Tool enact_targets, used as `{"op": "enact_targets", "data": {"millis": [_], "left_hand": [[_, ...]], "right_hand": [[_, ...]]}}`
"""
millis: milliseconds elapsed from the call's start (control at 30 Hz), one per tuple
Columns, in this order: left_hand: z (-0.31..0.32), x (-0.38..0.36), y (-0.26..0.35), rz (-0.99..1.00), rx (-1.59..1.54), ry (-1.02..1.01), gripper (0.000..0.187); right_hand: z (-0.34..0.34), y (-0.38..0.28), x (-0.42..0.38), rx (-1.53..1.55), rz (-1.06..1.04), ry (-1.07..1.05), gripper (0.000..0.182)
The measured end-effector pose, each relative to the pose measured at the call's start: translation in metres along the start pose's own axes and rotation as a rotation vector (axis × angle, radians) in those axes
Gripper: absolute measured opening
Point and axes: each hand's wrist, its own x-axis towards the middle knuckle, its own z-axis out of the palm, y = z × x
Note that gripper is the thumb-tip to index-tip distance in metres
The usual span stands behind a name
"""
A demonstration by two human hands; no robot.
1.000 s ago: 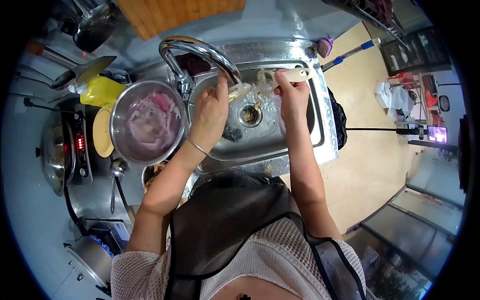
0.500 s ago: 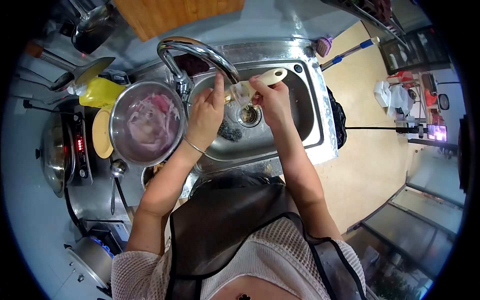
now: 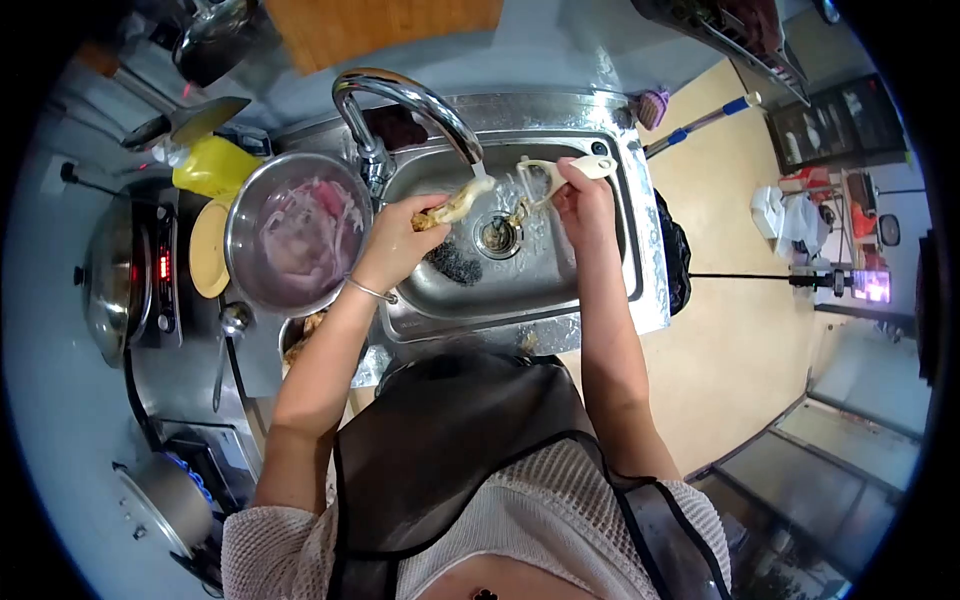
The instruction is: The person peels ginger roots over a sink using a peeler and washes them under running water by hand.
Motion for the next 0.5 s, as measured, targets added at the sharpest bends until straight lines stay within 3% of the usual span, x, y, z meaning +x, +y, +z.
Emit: {"op": "enact_targets", "data": {"millis": [100, 133, 167, 200, 267, 333, 400, 467, 500], "left_hand": [[0.002, -0.005, 0.007, -0.076, -0.046, -0.039, 0.028], [0.000, -0.005, 0.010, -0.295, -0.343, -0.154, 0.027], [-0.002, -0.007, 0.013, -0.506, -0.645, -0.264, 0.027], [-0.002, -0.014, 0.016, -0.502, -0.649, -0.232, 0.027], [-0.004, -0.025, 0.023, -0.615, -1.016, -0.263, 0.028], [0.002, -0.034, 0.017, -0.600, -1.101, -0.219, 0.033], [0.011, -0.038, 0.016, -0.590, -1.350, -0.237, 0.038], [0.020, -0.044, 0.010, -0.550, -1.409, -0.211, 0.041], [0.023, -0.047, 0.008, -0.545, -1.442, -0.196, 0.041]], "right_hand": [[0.020, -0.006, -0.019, -0.060, 0.048, -0.326, 0.012], [0.020, -0.008, -0.015, -0.177, 0.025, -0.307, 0.013], [0.011, -0.002, 0.002, -0.237, -0.029, -0.158, 0.014], [-0.005, 0.009, 0.026, -0.296, -0.083, -0.013, 0.015], [-0.025, 0.016, 0.047, -0.303, -0.058, 0.002, 0.016], [-0.013, 0.012, 0.030, -0.218, 0.016, -0.156, 0.014], [0.001, 0.015, 0.012, -0.136, 0.015, -0.365, 0.011], [0.012, 0.025, 0.001, -0.207, -0.055, -0.514, 0.013], [0.017, 0.027, -0.006, -0.169, 0.025, -0.550, 0.015]]}}
